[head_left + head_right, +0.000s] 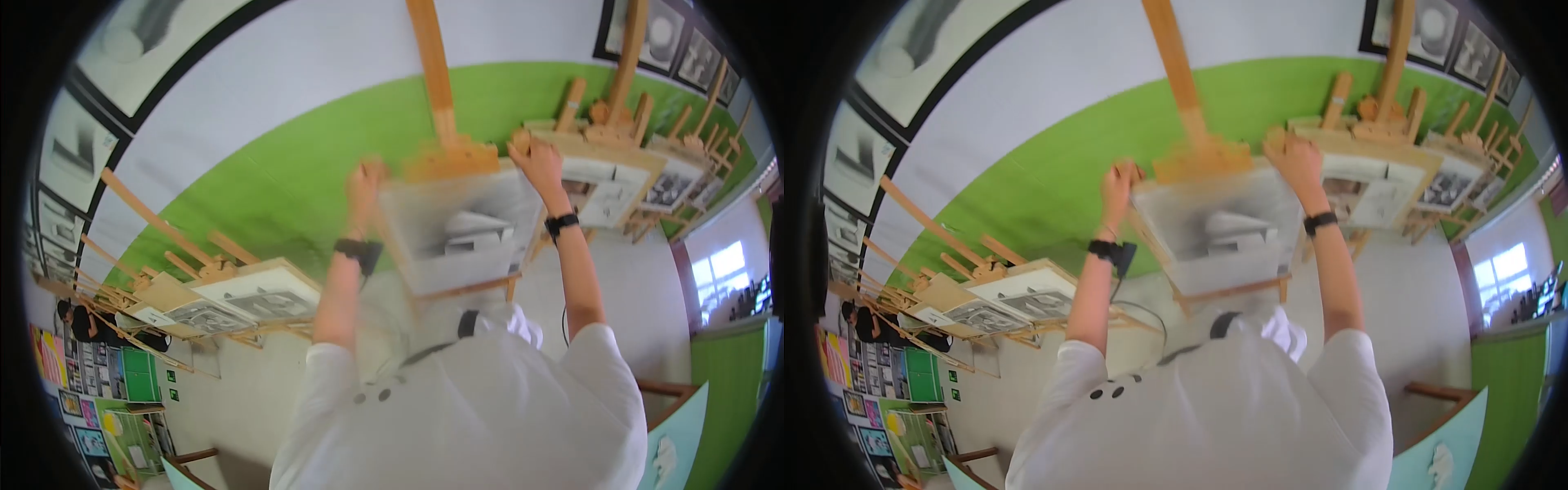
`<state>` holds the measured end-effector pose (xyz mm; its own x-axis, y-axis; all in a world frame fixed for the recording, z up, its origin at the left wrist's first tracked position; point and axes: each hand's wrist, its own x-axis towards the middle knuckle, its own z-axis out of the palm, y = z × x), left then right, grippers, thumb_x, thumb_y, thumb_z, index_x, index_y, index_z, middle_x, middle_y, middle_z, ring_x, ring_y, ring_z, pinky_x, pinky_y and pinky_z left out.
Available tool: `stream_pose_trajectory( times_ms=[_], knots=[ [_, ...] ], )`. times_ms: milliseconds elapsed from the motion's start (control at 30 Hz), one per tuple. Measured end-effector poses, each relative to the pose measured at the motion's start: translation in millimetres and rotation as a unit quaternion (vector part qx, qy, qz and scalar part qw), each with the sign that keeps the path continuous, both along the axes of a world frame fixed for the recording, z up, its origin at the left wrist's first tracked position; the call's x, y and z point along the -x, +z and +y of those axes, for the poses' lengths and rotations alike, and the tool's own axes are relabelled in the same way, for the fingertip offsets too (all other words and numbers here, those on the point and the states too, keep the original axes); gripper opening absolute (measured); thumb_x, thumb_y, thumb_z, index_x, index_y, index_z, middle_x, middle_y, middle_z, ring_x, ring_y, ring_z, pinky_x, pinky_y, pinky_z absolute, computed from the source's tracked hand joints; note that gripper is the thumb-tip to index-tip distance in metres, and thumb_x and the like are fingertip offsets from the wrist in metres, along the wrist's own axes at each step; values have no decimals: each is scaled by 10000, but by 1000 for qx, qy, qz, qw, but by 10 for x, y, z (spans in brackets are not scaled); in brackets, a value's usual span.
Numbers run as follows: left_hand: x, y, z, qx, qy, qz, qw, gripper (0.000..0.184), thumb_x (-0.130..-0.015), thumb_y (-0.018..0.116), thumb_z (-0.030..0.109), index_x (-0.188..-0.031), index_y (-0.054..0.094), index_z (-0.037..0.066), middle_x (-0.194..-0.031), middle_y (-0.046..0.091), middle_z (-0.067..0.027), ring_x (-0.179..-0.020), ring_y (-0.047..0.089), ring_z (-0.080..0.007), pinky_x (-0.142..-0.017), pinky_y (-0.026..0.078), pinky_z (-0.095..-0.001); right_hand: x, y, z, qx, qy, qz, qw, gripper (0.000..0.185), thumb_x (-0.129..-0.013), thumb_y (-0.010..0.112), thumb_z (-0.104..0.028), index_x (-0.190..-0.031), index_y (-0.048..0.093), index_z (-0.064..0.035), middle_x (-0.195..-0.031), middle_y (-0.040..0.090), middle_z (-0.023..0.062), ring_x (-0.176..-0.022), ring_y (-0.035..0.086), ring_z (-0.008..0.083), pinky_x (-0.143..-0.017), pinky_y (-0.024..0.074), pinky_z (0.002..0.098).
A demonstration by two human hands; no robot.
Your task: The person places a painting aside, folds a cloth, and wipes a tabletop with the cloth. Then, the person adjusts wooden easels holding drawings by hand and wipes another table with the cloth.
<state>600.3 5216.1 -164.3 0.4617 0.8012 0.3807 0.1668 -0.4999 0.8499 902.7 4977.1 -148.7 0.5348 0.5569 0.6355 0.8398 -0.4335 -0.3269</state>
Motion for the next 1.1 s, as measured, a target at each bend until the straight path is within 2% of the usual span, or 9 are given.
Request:
stream_pose_trajectory(
  times_ms=[500, 633, 700, 733, 767, 833, 933, 967, 1100],
  knots=[
    [136, 149, -139, -50, -20, -16, 998, 398, -988, 479, 383, -1018, 598, 4, -897, 686, -123, -832, 641, -218, -772, 481, -339, 32, -68, 11, 52, -32, -9, 998, 518, -810, 600, -530, -759, 674, -19, -768, 669, 156, -807, 629, 313, -876, 423, 405],
    [592, 74, -296, -165, 30, -80, 983, 394, -1009, 448, 345, -1115, 565, -16, -999, 669, -169, -922, 629, -275, -850, 467, -364, 101, -99, -15, 41, -18, -51, 998, 488, -868, 602, -447, -1055, 632, 3, -1037, 640, 190, -1048, 560, 337, -987, 361, 433],
    [1143, 7, -603, -126, 78, -3, 989, 389, -1023, 425, 340, -1059, 587, -11, -1016, 629, -132, -966, 574, -188, -862, 435, -315, 235, -256, -96, -66, 5, -106, 992, 516, -907, 595, -381, -1243, 550, 8, -1219, 580, 202, -1194, 487, 344, -1072, 299, 441],
    [1452, -229, -706, -21, 107, 48, 993, 331, -1015, 439, 298, -1028, 592, 6, -934, 631, -109, -893, 588, -192, -825, 451, -323, 328, -439, -188, -90, -25, -73, 993, 533, -920, 588, -333, -1317, 472, 2, -1318, 501, 195, -1250, 440, 337, -1094, 278, 434],
    [1844, -622, -794, -7, 87, 110, 990, 298, -979, 472, 213, -1122, 594, -18, -1034, 645, -200, -971, 596, -348, -901, 444, -405, 474, -633, -312, -116, -50, -39, 991, 570, -932, 581, -285, -1391, 393, -4, -1418, 423, 189, -1307, 393, 331, -1116, 256, 428],
    [2831, -1951, -952, -77, 44, 237, 968, 234, -971, 483, 204, -1035, 612, 19, -903, 648, -168, -855, 629, -326, -793, 486, -405, 1128, -790, -638, -220, 11, 170, 960, 541, -941, 559, -207, -1398, 373, 15, -1447, 379, 196, -1360, 314, 328, -1126, 238, 430],
    [5042, -4182, -2226, -20, -76, 499, 863, 319, -987, 396, 281, -1120, 589, 65, -1183, 604, -146, -1143, 552, -296, -983, 410, -436, 1479, -2450, -1412, 55, -46, 184, 980, 571, -1000, 469, -281, -1427, 304, 59, -1476, 320, 258, -1361, 314, 391, -1138, 247, 462],
    [5627, -4123, -2860, 220, -144, 622, 737, 543, -936, 490, 250, -1420, 389, 24, -1453, 400, -179, -1335, 402, -255, -1103, 330, -345, 1515, -3383, -1918, 281, -3, 167, 945, 564, -997, 475, -262, -1431, 311, 58, -1462, 329, 278, -1377, 294, 393, -1142, 251, 451],
    [7229, -3722, -4731, 553, -60, 596, 579, 435, -931, 494, 245, -1299, 446, 18, -1306, 468, -165, -1197, 462, -259, -990, 378, -365, 2474, -4034, -3115, 649, 202, 285, 676, 428, -962, 487, -263, -1276, 422, 21, -1311, 438, 243, -1214, 401, 373, -1019, 328, 454]
  ],
)
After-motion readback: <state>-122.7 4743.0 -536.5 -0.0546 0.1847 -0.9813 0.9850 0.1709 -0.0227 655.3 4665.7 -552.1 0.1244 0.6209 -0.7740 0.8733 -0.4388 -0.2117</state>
